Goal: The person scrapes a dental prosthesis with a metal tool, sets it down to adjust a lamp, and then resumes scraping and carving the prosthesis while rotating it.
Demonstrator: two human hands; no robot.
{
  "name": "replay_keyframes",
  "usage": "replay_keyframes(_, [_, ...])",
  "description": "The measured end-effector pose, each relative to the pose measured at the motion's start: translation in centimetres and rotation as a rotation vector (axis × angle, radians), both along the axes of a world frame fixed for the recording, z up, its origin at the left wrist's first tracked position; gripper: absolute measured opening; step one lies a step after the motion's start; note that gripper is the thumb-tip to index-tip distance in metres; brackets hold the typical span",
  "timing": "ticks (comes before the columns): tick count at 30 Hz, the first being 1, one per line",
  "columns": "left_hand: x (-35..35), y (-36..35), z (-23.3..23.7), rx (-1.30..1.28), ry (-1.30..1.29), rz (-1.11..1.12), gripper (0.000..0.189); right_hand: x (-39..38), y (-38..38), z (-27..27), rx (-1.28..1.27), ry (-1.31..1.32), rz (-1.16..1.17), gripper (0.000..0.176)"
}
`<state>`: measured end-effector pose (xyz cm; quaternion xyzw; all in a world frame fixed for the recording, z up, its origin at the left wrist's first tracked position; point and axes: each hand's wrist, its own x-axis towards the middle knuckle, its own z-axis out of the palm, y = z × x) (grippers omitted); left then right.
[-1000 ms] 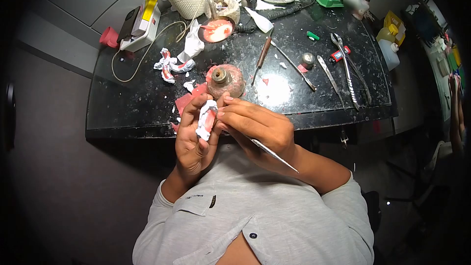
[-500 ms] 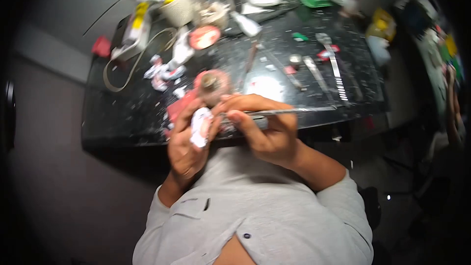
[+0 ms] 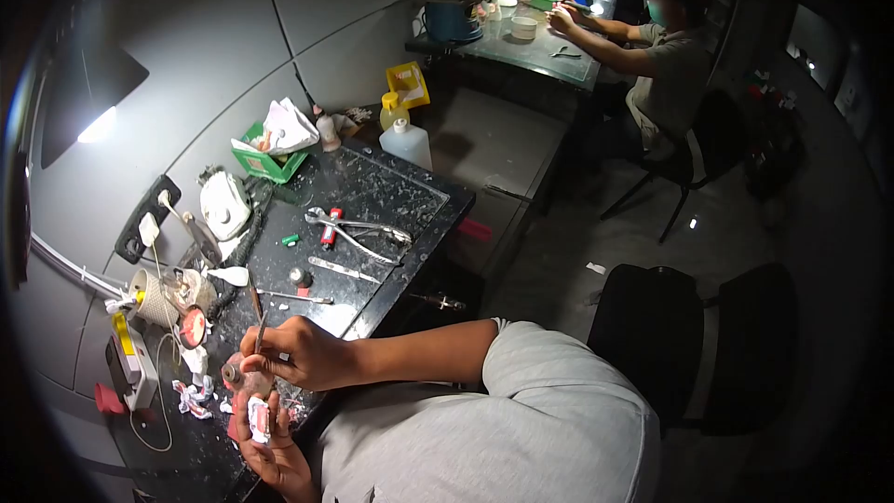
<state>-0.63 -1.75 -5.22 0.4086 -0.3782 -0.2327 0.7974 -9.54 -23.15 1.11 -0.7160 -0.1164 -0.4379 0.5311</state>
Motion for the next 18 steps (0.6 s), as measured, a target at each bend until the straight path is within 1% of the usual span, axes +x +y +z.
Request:
replay_keyframes(3, [0.0,0.0,0.2,-0.006,0.025,0.025,0.082,0.2,-0.1,0.2,-0.008,-0.073,-0.043,0.017])
replay_keyframes(6, [0.5,0.1,0.1,-0.013,0.027,0.036,0.080,0.2,-0.6,0.0,-0.012,-0.037,-0.064,0.015])
replay_keyframes(9, [1.0,0.3,0.0,-0.018,0.025,0.040,0.079,1.0,-1.6,-0.7,-0.012,0.008,-0.087,0.018])
replay_keyframes(11, [1.2,0.3,-0.1,-0.019,0.028,0.046,0.078,1.7,-2.3,-1.1,0.060,-0.003,-0.146,0.022])
replay_keyframes(13, [1.3,0.2,-0.2,-0.021,0.030,0.048,0.077,2.0,-2.6,-1.6,0.075,0.009,-0.144,0.025])
replay_keyframes(15, [1.5,0.2,-0.3,-0.021,0.029,0.053,0.076,2.5,-2.7,-2.1,0.177,0.061,-0.069,0.027])
replay_keyframes(16, [1.5,0.3,-0.3,-0.022,0.033,0.056,0.076,2.6,-2.9,-2.2,0.144,0.046,-0.073,0.028])
replay_keyframes(18, [1.5,0.3,-0.4,-0.021,0.031,0.058,0.075,2.9,-2.9,-2.3,0.169,0.044,-0.052,0.027])
